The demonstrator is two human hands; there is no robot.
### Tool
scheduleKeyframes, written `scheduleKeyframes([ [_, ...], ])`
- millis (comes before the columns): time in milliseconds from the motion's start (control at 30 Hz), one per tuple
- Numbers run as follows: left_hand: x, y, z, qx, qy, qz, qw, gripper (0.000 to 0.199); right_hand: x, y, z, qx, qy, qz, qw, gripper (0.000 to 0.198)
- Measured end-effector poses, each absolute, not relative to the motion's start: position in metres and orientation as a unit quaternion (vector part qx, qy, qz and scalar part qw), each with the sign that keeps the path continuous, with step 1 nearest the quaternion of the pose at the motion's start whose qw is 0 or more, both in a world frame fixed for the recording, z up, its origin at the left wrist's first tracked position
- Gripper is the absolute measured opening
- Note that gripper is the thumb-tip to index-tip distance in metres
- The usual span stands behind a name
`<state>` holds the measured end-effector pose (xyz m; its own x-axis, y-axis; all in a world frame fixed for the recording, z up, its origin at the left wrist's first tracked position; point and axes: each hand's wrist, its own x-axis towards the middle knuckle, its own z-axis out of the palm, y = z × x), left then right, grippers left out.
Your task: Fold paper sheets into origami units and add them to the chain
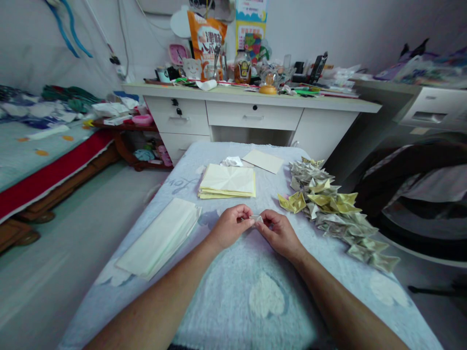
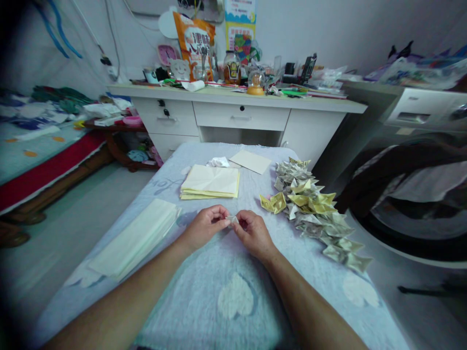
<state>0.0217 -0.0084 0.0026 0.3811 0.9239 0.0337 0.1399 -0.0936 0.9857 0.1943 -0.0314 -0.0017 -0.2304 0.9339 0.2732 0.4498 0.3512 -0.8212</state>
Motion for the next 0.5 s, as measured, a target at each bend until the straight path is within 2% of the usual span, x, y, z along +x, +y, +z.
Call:
scheduleKeyframes([
  [100, 0.0201, -0.0095, 0.0061, 0.703, 0.418, 0.372, 0.440, 0.016, 0.1967, -0.0312, -0.0027, -0.489, -0.740, 0.269, 0.375, 0.017],
  [200, 0.0199, -0.0093, 0.0080, 0.723, 0.422, 0.380, 0.395, 0.006, 0.1951, -0.0320, -0.0007, -0.496, -0.734, 0.271, 0.376, 0.013],
  [267, 0.0206, -0.0080, 0.0065, 0.693, 0.428, 0.384, 0.435, 0.007, 0.1925, -0.0328, 0.0014, -0.491, -0.718, 0.299, 0.393, 0.007],
  [367, 0.0221, -0.0058, 0.0019, 0.628, 0.407, 0.410, 0.522, 0.011, 0.1887, -0.0335, 0.0027, -0.477, -0.696, 0.339, 0.416, 0.014],
  [500, 0.0231, -0.0065, 0.0007, 0.627, 0.401, 0.406, 0.531, 0.011, 0.1875, -0.0329, -0.0013, -0.477, -0.687, 0.362, 0.412, 0.008],
])
